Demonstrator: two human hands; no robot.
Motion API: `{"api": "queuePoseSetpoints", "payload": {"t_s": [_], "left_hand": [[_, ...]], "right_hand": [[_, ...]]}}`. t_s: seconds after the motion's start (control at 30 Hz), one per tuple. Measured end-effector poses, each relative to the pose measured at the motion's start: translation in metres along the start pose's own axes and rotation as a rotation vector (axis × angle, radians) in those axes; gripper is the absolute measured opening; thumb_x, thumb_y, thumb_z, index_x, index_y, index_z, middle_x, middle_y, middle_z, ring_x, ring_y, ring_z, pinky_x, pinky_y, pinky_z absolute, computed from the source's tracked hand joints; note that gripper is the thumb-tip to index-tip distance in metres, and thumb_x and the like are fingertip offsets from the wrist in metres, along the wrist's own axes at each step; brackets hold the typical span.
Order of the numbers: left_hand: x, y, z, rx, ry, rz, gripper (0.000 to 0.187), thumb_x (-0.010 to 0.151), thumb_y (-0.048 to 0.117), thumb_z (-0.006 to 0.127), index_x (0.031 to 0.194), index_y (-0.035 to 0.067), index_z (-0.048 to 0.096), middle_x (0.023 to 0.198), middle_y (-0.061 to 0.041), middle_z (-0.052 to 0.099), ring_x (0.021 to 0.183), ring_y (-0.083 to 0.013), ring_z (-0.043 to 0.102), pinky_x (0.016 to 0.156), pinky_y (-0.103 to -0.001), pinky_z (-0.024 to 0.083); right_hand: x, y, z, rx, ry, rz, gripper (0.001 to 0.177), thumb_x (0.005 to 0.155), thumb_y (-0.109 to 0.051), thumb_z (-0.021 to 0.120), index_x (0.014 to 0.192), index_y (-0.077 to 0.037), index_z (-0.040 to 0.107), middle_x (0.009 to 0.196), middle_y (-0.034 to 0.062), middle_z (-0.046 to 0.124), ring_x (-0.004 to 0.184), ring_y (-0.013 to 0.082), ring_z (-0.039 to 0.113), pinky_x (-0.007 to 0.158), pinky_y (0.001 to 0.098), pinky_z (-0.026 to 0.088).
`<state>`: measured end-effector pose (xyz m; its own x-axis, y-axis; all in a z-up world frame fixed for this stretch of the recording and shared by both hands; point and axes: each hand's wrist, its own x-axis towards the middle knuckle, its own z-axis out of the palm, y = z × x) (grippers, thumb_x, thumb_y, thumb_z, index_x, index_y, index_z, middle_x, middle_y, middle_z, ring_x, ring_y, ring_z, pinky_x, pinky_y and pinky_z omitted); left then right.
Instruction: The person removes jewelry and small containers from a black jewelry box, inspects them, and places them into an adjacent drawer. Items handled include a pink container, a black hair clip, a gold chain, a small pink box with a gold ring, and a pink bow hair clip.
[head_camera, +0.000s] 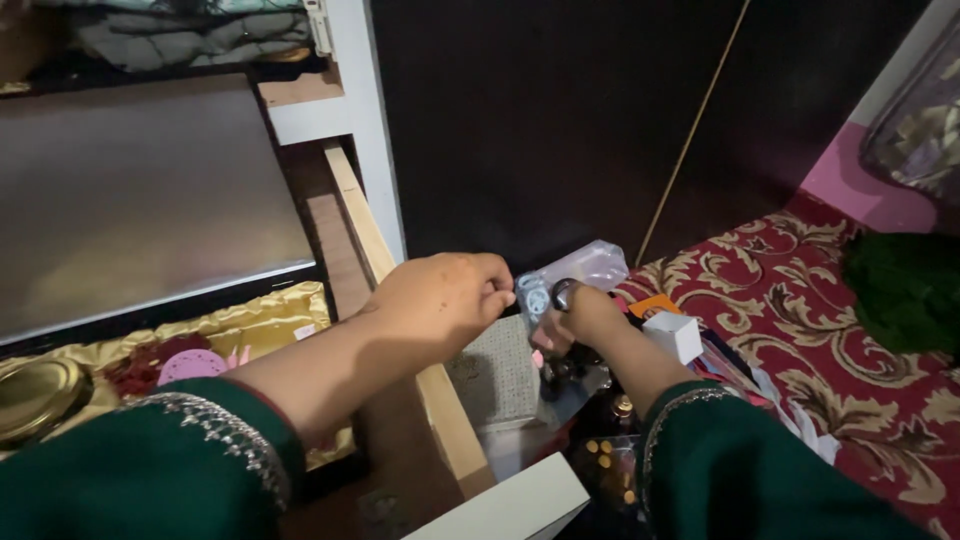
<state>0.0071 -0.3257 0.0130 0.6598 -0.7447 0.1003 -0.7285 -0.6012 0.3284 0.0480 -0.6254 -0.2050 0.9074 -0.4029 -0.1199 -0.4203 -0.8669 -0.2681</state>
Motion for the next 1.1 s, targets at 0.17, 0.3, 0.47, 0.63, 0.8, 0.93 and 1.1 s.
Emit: {"api": "queuePoseSetpoints", "payload": {"t_s": [0.17, 0.3, 0.47, 0.63, 0.8, 0.93, 1.1], "left_hand": [[-0.001, -0.001, 0.001, 0.020, 0.003, 0.006, 0.021, 0.093, 0.036, 0.056, 0.103, 0.025, 0.071, 0.095, -0.003, 0.078, 0.098, -0.0338, 0.072, 0.082, -0.049, 0.057], [-0.002, 0.002, -0.002, 0.016, -0.013, -0.012, 0.021, 0.093, 0.036, 0.055, 0.104, 0.025, 0.071, 0.096, -0.002, 0.078, 0.098, -0.0333, 0.072, 0.082, -0.048, 0.058], [0.001, -0.003, 0.005, -0.010, 0.020, 0.000, 0.018, 0.093, 0.036, 0.056, 0.099, 0.027, 0.070, 0.090, -0.001, 0.077, 0.095, -0.0314, 0.072, 0.080, -0.047, 0.058], [-0.003, -0.003, 0.000, -0.041, 0.064, 0.023, 0.017, 0.094, 0.032, 0.058, 0.100, 0.024, 0.071, 0.087, -0.004, 0.077, 0.093, -0.0335, 0.071, 0.077, -0.047, 0.058], [-0.004, -0.014, -0.009, -0.242, 0.120, 0.195, 0.015, 0.092, 0.023, 0.064, 0.102, 0.015, 0.071, 0.097, -0.008, 0.076, 0.100, -0.0288, 0.073, 0.082, -0.038, 0.061], [-0.029, -0.023, -0.031, -0.207, 0.125, 0.209, 0.018, 0.092, 0.023, 0.065, 0.106, 0.013, 0.071, 0.102, -0.013, 0.072, 0.104, -0.0330, 0.071, 0.083, -0.038, 0.063], [-0.073, -0.049, -0.059, -0.331, 0.128, 0.099, 0.026, 0.090, 0.024, 0.069, 0.112, 0.012, 0.071, 0.111, -0.015, 0.070, 0.113, -0.0331, 0.069, 0.092, -0.043, 0.061]], "right_hand": [[-0.010, -0.022, -0.018, -0.151, -0.096, -0.055, 0.050, 0.088, -0.026, 0.062, 0.133, -0.003, 0.059, 0.118, 0.0202, 0.069, 0.117, 0.0362, 0.066, 0.101, 0.0431, 0.053], [-0.002, -0.013, -0.009, 0.062, -0.037, -0.050, 0.046, 0.087, -0.028, 0.068, 0.126, -0.002, 0.067, 0.113, 0.0208, 0.073, 0.114, 0.0386, 0.068, 0.095, 0.0482, 0.056], [0.014, -0.011, -0.005, 0.030, -0.032, -0.091, 0.031, 0.088, -0.023, 0.066, 0.113, -0.006, 0.073, 0.102, 0.0207, 0.075, 0.109, 0.0419, 0.070, 0.090, 0.0475, 0.058], [0.042, -0.015, -0.007, 0.075, 0.042, -0.091, 0.032, 0.081, -0.037, 0.073, 0.105, -0.016, 0.078, 0.102, 0.0178, 0.077, 0.109, 0.0401, 0.070, 0.088, 0.0478, 0.058], [0.031, -0.068, -0.052, 0.383, 0.115, -0.221, 0.016, 0.092, -0.028, 0.066, 0.097, -0.018, 0.078, 0.090, 0.0112, 0.078, 0.093, 0.0330, 0.074, 0.078, 0.0400, 0.057], [-0.004, -0.127, -0.110, 0.629, 0.130, -0.259, 0.017, 0.092, -0.022, 0.064, 0.095, -0.010, 0.075, 0.074, 0.0133, 0.075, 0.062, 0.0218, 0.074, 0.052, 0.0315, 0.061], [-0.084, -0.191, -0.192, 0.833, 0.214, -0.417, 0.020, 0.091, -0.016, 0.062, 0.104, -0.004, 0.072, 0.072, 0.0144, 0.071, 0.056, 0.0160, 0.066, 0.050, 0.0239, 0.059]]}}
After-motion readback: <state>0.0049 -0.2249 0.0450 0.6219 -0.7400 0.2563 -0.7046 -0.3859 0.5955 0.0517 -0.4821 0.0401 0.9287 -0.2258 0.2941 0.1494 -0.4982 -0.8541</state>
